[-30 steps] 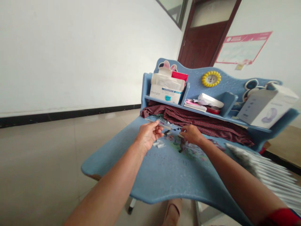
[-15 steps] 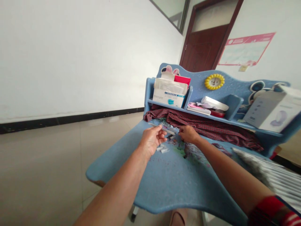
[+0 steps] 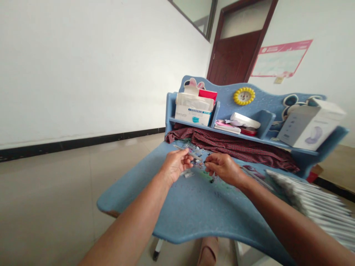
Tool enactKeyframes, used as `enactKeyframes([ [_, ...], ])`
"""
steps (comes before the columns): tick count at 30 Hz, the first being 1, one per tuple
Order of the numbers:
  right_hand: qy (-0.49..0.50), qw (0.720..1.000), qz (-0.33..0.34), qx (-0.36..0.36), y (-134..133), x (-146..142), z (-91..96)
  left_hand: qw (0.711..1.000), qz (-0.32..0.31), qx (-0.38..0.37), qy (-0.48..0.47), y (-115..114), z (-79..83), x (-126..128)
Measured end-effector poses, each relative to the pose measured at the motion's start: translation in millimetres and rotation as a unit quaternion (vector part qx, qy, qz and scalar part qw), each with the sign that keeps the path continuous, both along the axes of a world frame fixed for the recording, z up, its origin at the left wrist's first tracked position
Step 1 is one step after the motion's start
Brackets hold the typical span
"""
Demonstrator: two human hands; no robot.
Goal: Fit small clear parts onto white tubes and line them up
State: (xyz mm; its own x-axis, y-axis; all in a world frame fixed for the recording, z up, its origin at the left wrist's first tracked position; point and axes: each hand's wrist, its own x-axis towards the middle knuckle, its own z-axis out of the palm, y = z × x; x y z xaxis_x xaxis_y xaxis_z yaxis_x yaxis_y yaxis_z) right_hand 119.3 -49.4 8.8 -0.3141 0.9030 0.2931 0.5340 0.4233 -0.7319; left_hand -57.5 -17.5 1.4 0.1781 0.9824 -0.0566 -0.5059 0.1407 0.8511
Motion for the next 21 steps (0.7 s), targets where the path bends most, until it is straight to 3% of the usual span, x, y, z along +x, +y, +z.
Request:
enactKeyframes([
  [21, -0.064, 0.998, 0.013, -0.006, -3.4, -3.2, 5.7, 0.998, -0.007, 0.025, 0.061, -3.9, 1.3, 1.7],
])
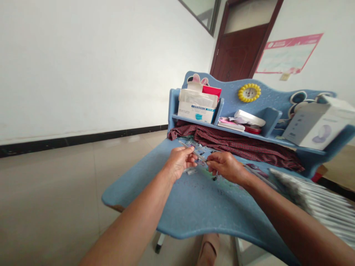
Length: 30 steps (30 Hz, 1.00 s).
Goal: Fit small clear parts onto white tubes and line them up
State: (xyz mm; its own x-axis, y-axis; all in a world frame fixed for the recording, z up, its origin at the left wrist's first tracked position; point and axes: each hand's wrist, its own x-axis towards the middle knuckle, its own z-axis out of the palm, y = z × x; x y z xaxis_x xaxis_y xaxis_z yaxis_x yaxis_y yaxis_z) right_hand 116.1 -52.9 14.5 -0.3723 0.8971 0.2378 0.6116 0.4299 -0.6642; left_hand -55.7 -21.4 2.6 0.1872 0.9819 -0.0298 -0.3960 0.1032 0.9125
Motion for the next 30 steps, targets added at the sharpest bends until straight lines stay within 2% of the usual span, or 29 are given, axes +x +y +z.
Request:
enactKeyframes([
  [4, 0.045, 0.998, 0.005, -0.041, 2, 1, -2.3, 1.0, -0.007, 0.007, -0.006, -1, 0.2, 0],
  [7, 0.059, 0.997, 0.002, -0.042, 3, 2, -6.0, 1.0, -0.012, 0.003, -0.014, -1, 0.2, 1],
  [19, 0.055, 0.994, -0.055, 0.071, 2, -10, -15.7, 1.0, 0.007, 0.007, -0.007, 2, 3.7, 0],
  [22, 0.09, 0.994, -0.056, 0.016, 0, -12, -15.2, 1.0, -0.001, 0.011, 0.002, 1, 5.4, 0],
  [26, 0.195, 0.965, -0.043, -0.168, -2, -16, -13.4, 1.0, -0.009, 0.014, 0.004, 0, 6.1, 0],
  [28, 0.214, 0.961, -0.044, -0.17, -2, -15, -13.5, 1.0, -0.007, 0.014, 0.003, 1, 5.8, 0],
  [30, 0.204, 0.972, -0.06, -0.105, -1, -13, -14.9, 1.0, -0.003, 0.012, 0.004, 1, 5.3, 0],
])
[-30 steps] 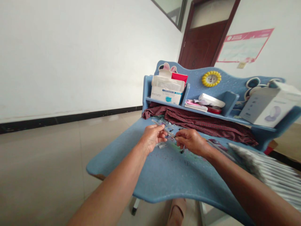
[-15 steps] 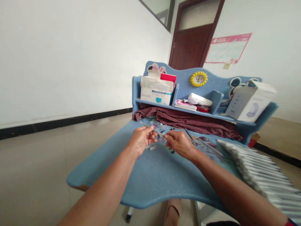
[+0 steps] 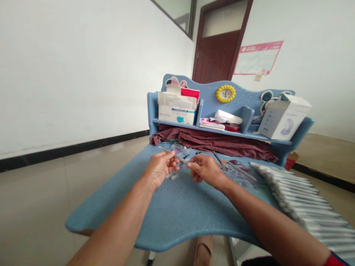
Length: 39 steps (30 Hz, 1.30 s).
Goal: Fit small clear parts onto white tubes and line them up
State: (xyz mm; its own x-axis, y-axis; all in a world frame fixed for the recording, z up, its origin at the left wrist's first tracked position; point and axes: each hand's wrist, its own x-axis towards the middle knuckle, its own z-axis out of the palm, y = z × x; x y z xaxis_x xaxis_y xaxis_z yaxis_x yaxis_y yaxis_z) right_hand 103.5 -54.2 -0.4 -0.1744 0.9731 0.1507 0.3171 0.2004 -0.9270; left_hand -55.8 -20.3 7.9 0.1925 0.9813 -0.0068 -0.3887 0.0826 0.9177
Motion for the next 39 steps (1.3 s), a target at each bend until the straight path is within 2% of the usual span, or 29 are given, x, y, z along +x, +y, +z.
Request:
enactKeyframes([
  [3, -0.028, 0.998, -0.023, 0.06, 1, 2, -2.8, 1.0, -0.003, -0.003, 0.001, 1, -0.8, 0],
  [8, 0.009, 0.999, 0.007, -0.037, -1, 0, -3.4, 1.0, -0.009, -0.004, 0.005, 1, -0.8, 0],
  [12, -0.008, 1.0, -0.012, 0.012, -3, 0, -3.6, 1.0, -0.008, -0.005, 0.006, 0, -0.1, 0],
  [16, 0.01, 0.999, 0.006, -0.045, -3, -2, -3.5, 1.0, -0.015, -0.002, 0.006, 0, -0.8, 0],
  [21, 0.003, 1.0, -0.007, -0.008, -5, -3, -3.1, 1.0, -0.019, 0.001, -0.002, 0, -2.3, 0],
  [25, 0.024, 0.997, 0.015, -0.078, -7, -3, -2.3, 1.0, -0.025, 0.002, -0.002, 0, -3.1, -1],
  [29, 0.046, 0.998, -0.002, -0.036, -9, -3, -1.5, 1.0, -0.025, 0.001, -0.004, 0, -4.3, -1],
  [34, 0.06, 0.993, 0.013, -0.102, -11, -2, 0.3, 1.0, -0.027, 0.008, -0.002, -1, -5.5, -1],
  [39, 0.067, 0.996, 0.004, -0.067, -13, -2, 1.6, 0.999, -0.036, 0.023, 0.003, -3, -5.9, 0],
])
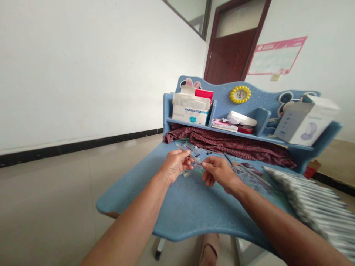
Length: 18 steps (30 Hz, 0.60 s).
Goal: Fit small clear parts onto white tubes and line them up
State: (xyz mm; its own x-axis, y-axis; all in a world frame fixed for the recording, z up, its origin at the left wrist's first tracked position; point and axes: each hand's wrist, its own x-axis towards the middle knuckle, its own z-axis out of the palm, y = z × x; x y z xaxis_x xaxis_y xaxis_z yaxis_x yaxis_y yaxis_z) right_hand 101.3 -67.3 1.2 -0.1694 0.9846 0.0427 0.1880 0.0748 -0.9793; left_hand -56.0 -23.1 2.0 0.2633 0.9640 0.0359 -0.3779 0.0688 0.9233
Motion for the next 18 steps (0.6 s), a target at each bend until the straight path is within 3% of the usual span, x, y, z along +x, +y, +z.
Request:
enactKeyframes([
  [3, 0.03, 0.999, 0.001, -0.039, -2, 0, 1.8, 1.0, -0.015, 0.012, -0.007, -1, 0.0, 0],
  [8, 0.041, 0.999, 0.02, -0.027, -4, 1, 1.3, 0.999, -0.029, 0.034, -0.018, -1, 0.3, 0],
  [18, 0.157, 0.978, 0.095, -0.101, -14, 24, -2.4, 0.987, -0.133, 0.09, 0.006, -10, 3.6, -1],
])
